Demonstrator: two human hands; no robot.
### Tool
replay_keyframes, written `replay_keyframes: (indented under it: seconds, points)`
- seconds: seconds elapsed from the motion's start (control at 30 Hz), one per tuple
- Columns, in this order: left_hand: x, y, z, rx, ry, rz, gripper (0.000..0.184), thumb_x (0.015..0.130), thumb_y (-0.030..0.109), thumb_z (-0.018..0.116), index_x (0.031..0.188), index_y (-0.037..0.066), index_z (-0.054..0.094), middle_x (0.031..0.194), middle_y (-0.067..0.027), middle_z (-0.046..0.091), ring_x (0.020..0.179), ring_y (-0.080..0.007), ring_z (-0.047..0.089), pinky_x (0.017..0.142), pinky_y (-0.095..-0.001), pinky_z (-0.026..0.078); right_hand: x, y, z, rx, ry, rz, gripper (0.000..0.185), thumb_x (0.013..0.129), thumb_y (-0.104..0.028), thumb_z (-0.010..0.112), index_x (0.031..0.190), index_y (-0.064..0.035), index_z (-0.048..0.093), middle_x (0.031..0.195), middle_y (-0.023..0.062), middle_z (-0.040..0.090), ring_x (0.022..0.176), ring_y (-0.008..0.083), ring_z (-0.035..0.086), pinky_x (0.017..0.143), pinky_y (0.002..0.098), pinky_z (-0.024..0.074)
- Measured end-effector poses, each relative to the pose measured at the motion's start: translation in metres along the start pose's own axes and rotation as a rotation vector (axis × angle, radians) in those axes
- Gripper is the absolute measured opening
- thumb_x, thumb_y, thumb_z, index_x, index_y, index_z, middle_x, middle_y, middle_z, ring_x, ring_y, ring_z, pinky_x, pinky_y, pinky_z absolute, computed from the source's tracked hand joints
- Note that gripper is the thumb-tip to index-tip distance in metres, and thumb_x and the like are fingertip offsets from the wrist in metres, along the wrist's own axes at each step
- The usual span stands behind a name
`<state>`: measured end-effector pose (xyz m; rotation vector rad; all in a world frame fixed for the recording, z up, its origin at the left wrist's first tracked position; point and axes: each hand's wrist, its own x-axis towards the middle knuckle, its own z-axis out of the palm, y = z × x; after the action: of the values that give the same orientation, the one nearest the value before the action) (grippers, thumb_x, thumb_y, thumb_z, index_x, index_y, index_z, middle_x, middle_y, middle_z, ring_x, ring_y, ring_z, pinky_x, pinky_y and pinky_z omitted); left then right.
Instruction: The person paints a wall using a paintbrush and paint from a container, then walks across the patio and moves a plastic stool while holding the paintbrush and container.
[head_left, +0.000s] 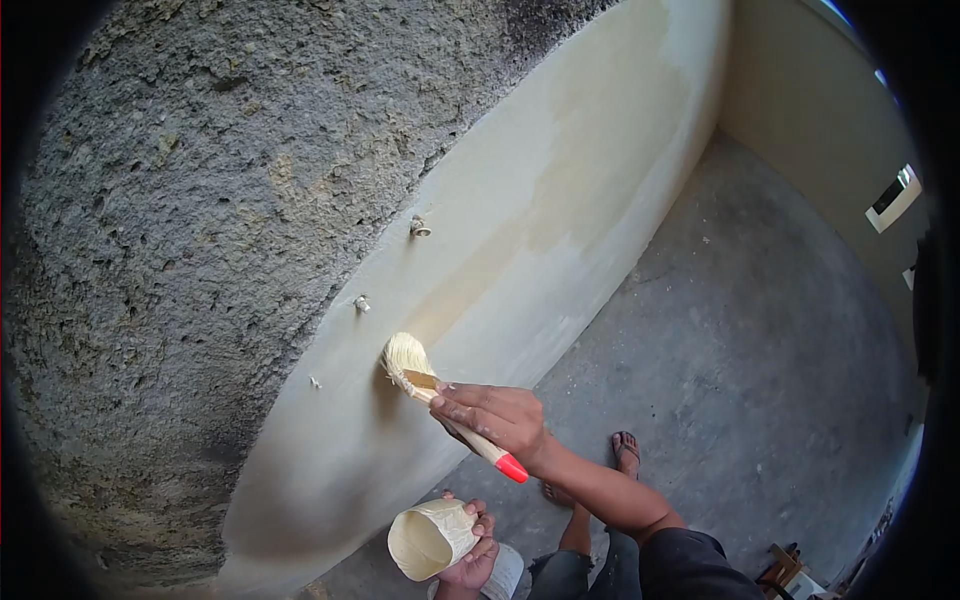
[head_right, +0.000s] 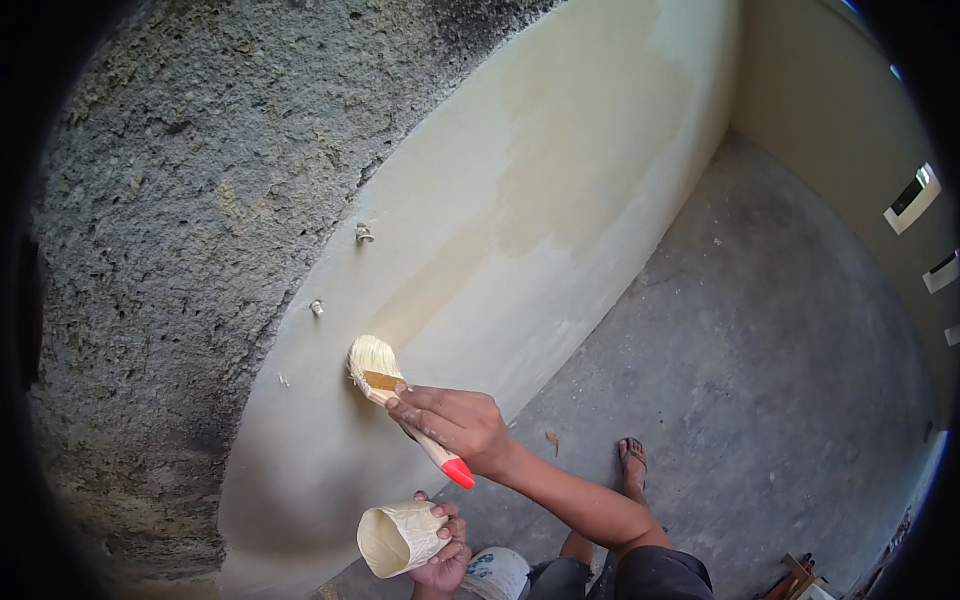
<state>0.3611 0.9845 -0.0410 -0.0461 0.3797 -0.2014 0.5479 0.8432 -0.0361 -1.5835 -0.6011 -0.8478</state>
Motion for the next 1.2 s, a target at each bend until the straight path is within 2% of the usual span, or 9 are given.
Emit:
replay_keyframes:
  seconds: [0.23, 0.3, 0.4, 0.53, 0.67, 0.8, 0.87, 1.0, 1.2]
  points:
    - [-0.017, 0.013, -0.025, 0.026, 0.006, 0.005, 0.04, 0.095, 0.034, 0.051, 0.132, 0.018, 0.046, 0.115, -0.0151, 0.044, 0.097, -0.0293, 0.049, 0.055, -0.0265, 0.048, 0.025, 0.094, -0.055, 0.031, 0.382, 0.453, 0.02, 0.082, -0.003, 0.075, 0.101, -0.0011, 0.069, 0.098, 0.0103, 0.07, 0.09, 0.0132, 0.066, 0.078, 0.0268, 0.0545]
    - [-0.028, 0.017, -0.035, 0.106, 0.042, 0.026, 0.055, 0.09, 0.042, 0.056, 0.138, 0.016, 0.047, 0.128, -0.0109, 0.051, 0.121, -0.028, 0.046, 0.055, -0.0264, 0.046, 0.038, 0.11, -0.073, 0.056, 0.59, 0.58, 0.021, 0.085, -0.005, 0.072, 0.105, -0.0005, 0.067, 0.102, 0.0091, 0.066, 0.097, 0.0135, 0.062, 0.081, 0.0277, 0.0533]
    - [-0.033, 0.018, -0.031, 0.197, -0.015, 0.023, 0.052, 0.091, 0.04, 0.055, 0.136, 0.015, 0.048, 0.127, -0.0115, 0.052, 0.118, -0.0275, 0.048, 0.054, -0.0265, 0.046, 0.04, 0.118, -0.081, -0.207, 0.777, 0.418, 0.017, 0.085, -0.002, 0.072, 0.1, 0.0017, 0.068, 0.097, 0.009, 0.069, 0.09, 0.0119, 0.064, 0.079, 0.0276, 0.0536]
    - [-0.035, 0.023, -0.032, 0.168, -0.079, -0.017, 0.051, 0.092, 0.04, 0.054, 0.136, 0.015, 0.049, 0.126, -0.0119, 0.053, 0.118, -0.0279, 0.049, 0.054, -0.0254, 0.045, 0.013, 0.064, -0.018, -0.377, 0.352, 0.115, 0.023, 0.074, -0.002, 0.08, 0.094, -0.0002, 0.069, 0.08, 0.0136, 0.071, 0.072, 0.02, 0.071, 0.066, 0.0256, 0.0551]
    - [-0.034, 0.018, -0.024, 0.18, 0.018, 0.03, 0.049, 0.094, 0.037, 0.052, 0.137, 0.016, 0.048, 0.126, -0.0118, 0.054, 0.118, -0.0281, 0.049, 0.053, -0.0237, 0.045, -0.013, -0.011, 0.017, 0.049, -0.032, -0.052, 0.023, 0.076, -0.006, 0.073, 0.098, -0.0025, 0.071, 0.09, 0.0117, 0.072, 0.083, 0.0234, 0.072, 0.067, 0.0295, 0.0578]
    - [-0.032, 0.022, -0.028, 0.174, -0.013, -0.001, 0.046, 0.095, 0.036, 0.051, 0.137, 0.017, 0.048, 0.126, -0.0116, 0.053, 0.117, -0.0279, 0.05, 0.052, -0.0232, 0.045, 0.002, 0.027, -0.009, 0.136, 0.027, 0.137, 0.023, 0.075, -0.003, 0.077, 0.098, -0.0038, 0.072, 0.092, 0.0111, 0.072, 0.083, 0.0211, 0.072, 0.068, 0.027, 0.0574]
    - [-0.034, 0.021, -0.03, 0.191, 0.016, 0.008, 0.046, 0.095, 0.036, 0.051, 0.136, 0.017, 0.049, 0.125, -0.0114, 0.053, 0.114, -0.027, 0.05, 0.052, -0.0233, 0.045, 0.019, 0.059, -0.034, 0.131, 0.283, 0.482, 0.023, 0.08, -0.003, 0.077, 0.102, -0.0017, 0.07, 0.096, 0.0105, 0.072, 0.083, 0.0128, 0.067, 0.073, 0.0252, 0.0552]
    - [-0.04, 0.015, -0.021, 0.146, 0.143, 0.027, 0.044, 0.095, 0.037, 0.05, 0.135, 0.017, 0.05, 0.123, -0.0102, 0.052, 0.105, -0.0244, 0.05, 0.052, -0.024, 0.043, 0.041, 0.105, -0.072, 0.034, 0.738, 0.511, 0.02, 0.085, -0.005, 0.073, 0.102, 0.0009, 0.068, 0.101, 0.0095, 0.067, 0.092, 0.0141, 0.064, 0.081, 0.0289, 0.0545]
    - [-0.041, 0.011, -0.022, 0.164, 0.132, 0.044, 0.044, 0.095, 0.037, 0.051, 0.134, 0.018, 0.05, 0.119, -0.0109, 0.052, 0.098, -0.0234, 0.049, 0.052, -0.0244, 0.043, 0.008, 0.033, 0.005, -0.327, 0.239, -0.011, 0.027, 0.069, -0.003, 0.081, 0.094, -0.0003, 0.071, 0.084, 0.0161, 0.071, 0.074, 0.0239, 0.071, 0.063, 0.0271, 0.0563]
